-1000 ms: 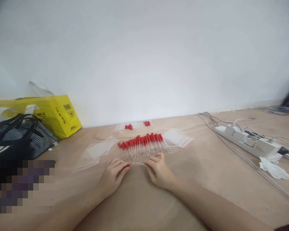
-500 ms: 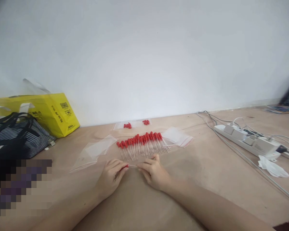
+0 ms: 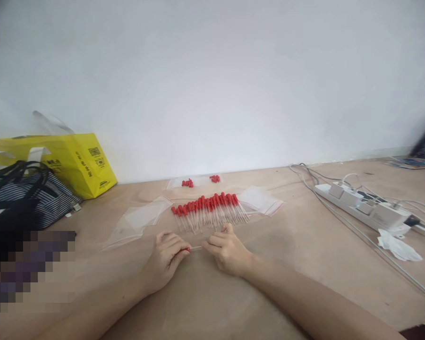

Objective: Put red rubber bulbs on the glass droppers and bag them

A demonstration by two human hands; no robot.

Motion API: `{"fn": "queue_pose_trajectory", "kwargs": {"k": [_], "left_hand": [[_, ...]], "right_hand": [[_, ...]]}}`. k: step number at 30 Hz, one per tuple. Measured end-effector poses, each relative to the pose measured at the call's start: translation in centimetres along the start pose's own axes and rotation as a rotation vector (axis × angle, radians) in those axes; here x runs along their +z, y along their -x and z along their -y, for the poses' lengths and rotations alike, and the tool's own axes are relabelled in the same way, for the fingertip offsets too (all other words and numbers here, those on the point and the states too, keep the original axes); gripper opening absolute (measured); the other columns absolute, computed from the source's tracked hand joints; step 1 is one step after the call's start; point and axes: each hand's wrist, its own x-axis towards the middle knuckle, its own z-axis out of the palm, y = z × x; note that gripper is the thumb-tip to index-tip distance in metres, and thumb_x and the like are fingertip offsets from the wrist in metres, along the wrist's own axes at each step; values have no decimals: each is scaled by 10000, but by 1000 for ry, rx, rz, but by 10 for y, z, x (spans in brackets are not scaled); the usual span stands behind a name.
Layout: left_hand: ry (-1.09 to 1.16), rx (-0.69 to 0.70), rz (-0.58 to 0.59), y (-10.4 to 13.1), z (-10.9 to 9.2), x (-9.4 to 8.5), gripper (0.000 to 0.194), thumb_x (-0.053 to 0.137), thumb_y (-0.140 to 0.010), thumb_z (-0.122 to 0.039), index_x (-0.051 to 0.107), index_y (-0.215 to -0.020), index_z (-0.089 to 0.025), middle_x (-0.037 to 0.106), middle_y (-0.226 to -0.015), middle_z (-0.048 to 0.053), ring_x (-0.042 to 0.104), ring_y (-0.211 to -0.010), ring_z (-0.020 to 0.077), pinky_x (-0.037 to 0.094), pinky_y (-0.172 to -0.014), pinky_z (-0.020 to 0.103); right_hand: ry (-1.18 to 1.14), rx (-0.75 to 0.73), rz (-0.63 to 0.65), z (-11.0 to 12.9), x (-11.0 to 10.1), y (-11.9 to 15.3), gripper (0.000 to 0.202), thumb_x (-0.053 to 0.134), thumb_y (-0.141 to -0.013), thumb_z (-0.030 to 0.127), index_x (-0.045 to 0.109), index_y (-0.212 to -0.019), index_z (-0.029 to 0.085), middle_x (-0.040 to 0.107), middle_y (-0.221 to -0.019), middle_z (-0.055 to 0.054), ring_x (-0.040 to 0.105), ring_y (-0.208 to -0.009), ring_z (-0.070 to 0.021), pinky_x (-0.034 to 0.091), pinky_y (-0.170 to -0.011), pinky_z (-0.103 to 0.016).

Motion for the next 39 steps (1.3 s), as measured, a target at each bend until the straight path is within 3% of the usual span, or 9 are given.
{"fn": "queue_pose_trajectory", "kwargs": {"k": [5,14,23,31,39], "left_hand": [[34,6,35,1,-1,-2,200,364,-860,-232,547,-783,-212,613,-712,-13,535,-724,146,197,-867,398],[22,22,17,0,-5,-3,194,380,-840,-228,543,-740,-200,605,-683,-10,532,-702,146,205,-870,412],[31,22,33,0,-5,0,220,387,-847,-264,564,-731,-204,618,-685,-1,536,-703,149,212,-894,419],[25,-47,-13,1,8,-6,176,499,-793,-379,594,-843,-239,645,-769,-6,553,-766,169,193,-909,429],[53,-36,11,2,2,-6,172,453,-824,-317,605,-793,-242,647,-732,-8,538,-748,162,190,-903,439]], "right_hand": [[75,-60,-41,2,1,-1,292,308,-773,47,562,-878,146,522,-606,3,434,-583,-108,197,-685,-320],[-27,67,22,10,3,-6,241,344,-704,53,563,-736,148,487,-594,-5,399,-566,-111,196,-623,-292],[-127,153,90,14,7,-8,217,361,-764,89,567,-777,157,534,-637,-12,421,-596,-112,202,-646,-289],[-186,248,102,4,-1,-6,201,359,-841,147,558,-854,170,592,-718,-20,478,-658,-116,218,-701,-296],[-216,232,98,8,2,-4,196,360,-841,143,553,-848,173,603,-722,-20,504,-665,-114,222,-700,-292]]}}
